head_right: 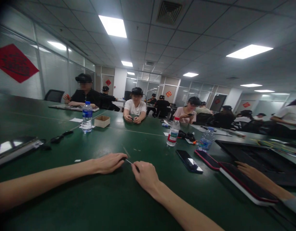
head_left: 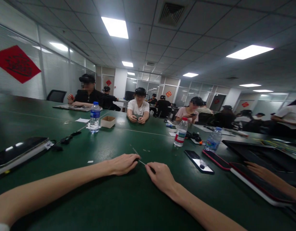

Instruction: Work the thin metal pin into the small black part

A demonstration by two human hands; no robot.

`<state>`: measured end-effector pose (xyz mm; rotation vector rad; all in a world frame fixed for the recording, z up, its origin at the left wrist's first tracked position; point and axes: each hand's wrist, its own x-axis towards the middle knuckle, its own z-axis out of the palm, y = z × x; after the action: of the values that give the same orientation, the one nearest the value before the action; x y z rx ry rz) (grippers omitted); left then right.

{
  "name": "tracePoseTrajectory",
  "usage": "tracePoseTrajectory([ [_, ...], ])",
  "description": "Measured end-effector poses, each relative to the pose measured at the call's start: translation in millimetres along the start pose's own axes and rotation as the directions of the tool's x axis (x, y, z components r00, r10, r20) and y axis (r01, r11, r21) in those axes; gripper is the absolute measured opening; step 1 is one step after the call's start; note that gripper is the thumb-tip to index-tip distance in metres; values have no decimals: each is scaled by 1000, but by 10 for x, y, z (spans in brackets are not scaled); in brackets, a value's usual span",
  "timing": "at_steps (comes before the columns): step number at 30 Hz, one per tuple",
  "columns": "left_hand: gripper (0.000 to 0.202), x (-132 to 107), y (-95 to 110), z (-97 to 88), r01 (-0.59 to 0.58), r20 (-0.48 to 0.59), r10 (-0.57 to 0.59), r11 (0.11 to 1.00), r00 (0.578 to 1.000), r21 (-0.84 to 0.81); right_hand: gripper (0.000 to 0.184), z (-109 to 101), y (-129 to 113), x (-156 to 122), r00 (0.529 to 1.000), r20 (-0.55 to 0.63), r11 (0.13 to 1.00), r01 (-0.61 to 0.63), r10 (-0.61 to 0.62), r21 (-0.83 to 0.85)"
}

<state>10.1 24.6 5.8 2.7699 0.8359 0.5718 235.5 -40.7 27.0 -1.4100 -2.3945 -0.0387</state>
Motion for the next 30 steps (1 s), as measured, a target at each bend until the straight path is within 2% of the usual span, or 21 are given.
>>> tracePoseTrajectory([
  [6, 34, -10, 0, -51, -57, 37, 58, 998, 998, -33, 39, 51, 123, 12, 996, -11, 996, 86, -86, -37],
  [10, 34, -18, 15, -85, -90, 44, 93, 993, 995, -71, 38, 46, 172, 12, 993, -3, 993, 119, -119, 1],
  [19, 35, -43, 50, -141, -100, 84, 112, 986, 990, -136, 38, -24, 189, 12, 985, 8, 985, 170, -170, 37],
  [30, 35, -30, 21, -89, -68, 29, 73, 988, 997, -138, 38, -36, 90, 3, 995, -11, 995, 94, -94, -42],
])
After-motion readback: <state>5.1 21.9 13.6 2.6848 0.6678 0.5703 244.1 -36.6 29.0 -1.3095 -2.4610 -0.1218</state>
